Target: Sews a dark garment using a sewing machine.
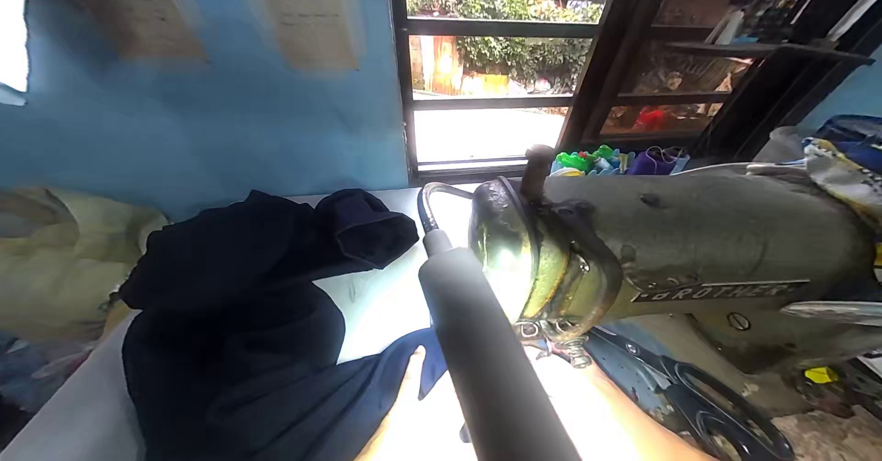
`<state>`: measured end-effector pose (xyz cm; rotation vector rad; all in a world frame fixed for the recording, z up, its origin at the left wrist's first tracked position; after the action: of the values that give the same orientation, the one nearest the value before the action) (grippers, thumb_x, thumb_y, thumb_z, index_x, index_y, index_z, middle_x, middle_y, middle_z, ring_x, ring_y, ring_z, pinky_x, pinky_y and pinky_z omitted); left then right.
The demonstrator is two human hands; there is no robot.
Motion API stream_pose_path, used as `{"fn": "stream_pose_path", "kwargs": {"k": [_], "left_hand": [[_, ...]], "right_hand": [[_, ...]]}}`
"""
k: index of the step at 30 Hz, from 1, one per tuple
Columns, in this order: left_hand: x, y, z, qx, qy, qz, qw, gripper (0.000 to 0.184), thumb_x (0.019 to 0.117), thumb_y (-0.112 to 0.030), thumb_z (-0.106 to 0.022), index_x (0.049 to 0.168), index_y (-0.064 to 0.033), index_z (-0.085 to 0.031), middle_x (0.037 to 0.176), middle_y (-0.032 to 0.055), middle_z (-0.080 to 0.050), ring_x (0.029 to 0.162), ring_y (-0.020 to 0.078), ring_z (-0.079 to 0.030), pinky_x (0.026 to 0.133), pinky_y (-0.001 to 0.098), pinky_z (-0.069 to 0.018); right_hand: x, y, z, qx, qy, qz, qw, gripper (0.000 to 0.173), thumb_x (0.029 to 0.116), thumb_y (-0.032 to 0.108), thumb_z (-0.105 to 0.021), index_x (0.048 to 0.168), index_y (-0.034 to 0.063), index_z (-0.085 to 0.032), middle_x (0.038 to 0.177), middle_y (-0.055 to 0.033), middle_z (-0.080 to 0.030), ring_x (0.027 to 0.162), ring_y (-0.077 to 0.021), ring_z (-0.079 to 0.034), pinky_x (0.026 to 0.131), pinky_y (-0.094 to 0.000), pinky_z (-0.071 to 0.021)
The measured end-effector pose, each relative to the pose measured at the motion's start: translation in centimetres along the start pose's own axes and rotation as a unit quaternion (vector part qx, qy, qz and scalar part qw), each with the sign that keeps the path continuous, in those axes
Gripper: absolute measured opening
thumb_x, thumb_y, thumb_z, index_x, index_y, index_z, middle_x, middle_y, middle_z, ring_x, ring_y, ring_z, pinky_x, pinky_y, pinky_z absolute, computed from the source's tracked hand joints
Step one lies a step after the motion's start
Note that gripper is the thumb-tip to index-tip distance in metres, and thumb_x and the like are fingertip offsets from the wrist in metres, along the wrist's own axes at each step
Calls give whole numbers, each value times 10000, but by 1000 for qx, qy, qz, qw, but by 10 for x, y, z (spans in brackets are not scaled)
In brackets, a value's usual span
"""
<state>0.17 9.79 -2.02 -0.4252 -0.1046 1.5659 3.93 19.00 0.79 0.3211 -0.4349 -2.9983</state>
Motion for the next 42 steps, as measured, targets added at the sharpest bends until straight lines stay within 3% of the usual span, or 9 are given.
{"fn": "stream_pose_path", "kwargs": {"k": [4, 6, 8, 17, 23, 31, 37, 40, 42], "left_hand": [[1, 1, 3, -6, 10, 7, 1000, 857, 845, -842, -440, 1525, -322, -497, 1627, 302, -271, 1532, 472, -209, 1108, 820, -6], [3, 3, 2, 6, 31, 11, 999, 840, 847, -828, -461, 1542, -356, -461, 1632, 305, -254, 1530, 494, -188, 1092, 835, -2], [5, 4, 0, 5, 53, 19, 998, 810, 844, -772, -546, 1547, -383, -442, 1642, 297, -233, 1529, 514, -158, 1082, 840, 11], [10, 11, 0, 18, 73, 15, 997, 806, 846, -717, -606, 1562, -406, -404, 1652, 301, -196, 1530, 529, -117, 1065, 857, 8], [1, 2, 9, 39, -48, -41, 997, 684, 908, -668, -552, 1484, -299, -546, 1529, 225, -478, 1445, 455, -398, 1091, 827, -103], [9, 3, 16, 9, 16, -12, 1000, 696, 874, -550, -652, 1501, -274, -530, 1589, 189, -407, 1493, 406, -331, 1105, 805, -68], [10, 20, 9, 52, -60, -34, 996, 678, 868, -563, -649, 1499, -355, -513, 1545, 202, -463, 1432, 424, -421, 1100, 808, -112], [14, 26, 11, 65, -75, -35, 994, 724, 850, -708, -580, 1488, -370, -523, 1559, 170, -457, 1436, 399, -425, 1094, 811, -115], [15, 29, 15, 77, -110, -43, 990, 783, 809, -797, -532, 1466, -372, -549, 1532, 166, -492, 1399, 396, -469, 1084, 803, -153]], "right_hand": [[-1, 4, 6, -6, -6, -5, 1000, 363, 1076, 186, -429, 1339, 84, -658, 1521, -151, -536, 1437, -370, -462, 1082, -674, -328], [-7, 3, 1, -96, -173, 63, 978, 283, 1031, 161, -479, 1192, 149, -711, 1373, -118, -662, 1283, -324, -621, 943, -632, -477], [-10, -1, -10, -149, -256, 100, 950, 270, 1018, 166, -492, 1171, 183, -713, 1340, -97, -683, 1227, -296, -658, 890, -599, -510], [6, -11, -20, -91, -103, 41, 990, 363, 1043, 97, -467, 1355, 134, -649, 1470, -131, -585, 1311, -367, -587, 1028, -700, -386], [-10, -8, -31, -131, -287, 132, 940, 288, 1040, 199, -442, 1151, 231, -705, 1308, -53, -699, 1209, -285, -658, 977, -606, -466], [-9, -9, -29, -149, -303, 120, 934, 301, 1033, 229, -425, 1123, 227, -712, 1292, -34, -707, 1169, -272, -666, 943, -569, -465], [11, -23, -56, -169, -202, 79, 961, 267, 1041, 170, -436, 1139, 225, -678, 1311, 32, -671, 1222, -217, -627, 1014, -580, -411], [9, -23, -45, -191, -265, 71, 942, 269, 1022, 168, -462, 1091, 255, -707, 1133, 47, -725, 1022, -176, -682, 955, -519, -452], [9, -19, -34, -197, -257, 60, 944, 281, 1022, 124, -480, 1128, 220, -721, 1083, 24, -743, 1036, -174, -690, 968, -503, -438]]}}
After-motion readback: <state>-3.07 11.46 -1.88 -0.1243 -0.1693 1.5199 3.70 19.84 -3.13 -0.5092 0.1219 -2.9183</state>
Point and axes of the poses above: each hand's wrist, its own x-axis towards the middle knuckle, its own z-axis out of the back of the hand, y = z × x, the point moved 10 cm from there along x, towards the middle knuckle
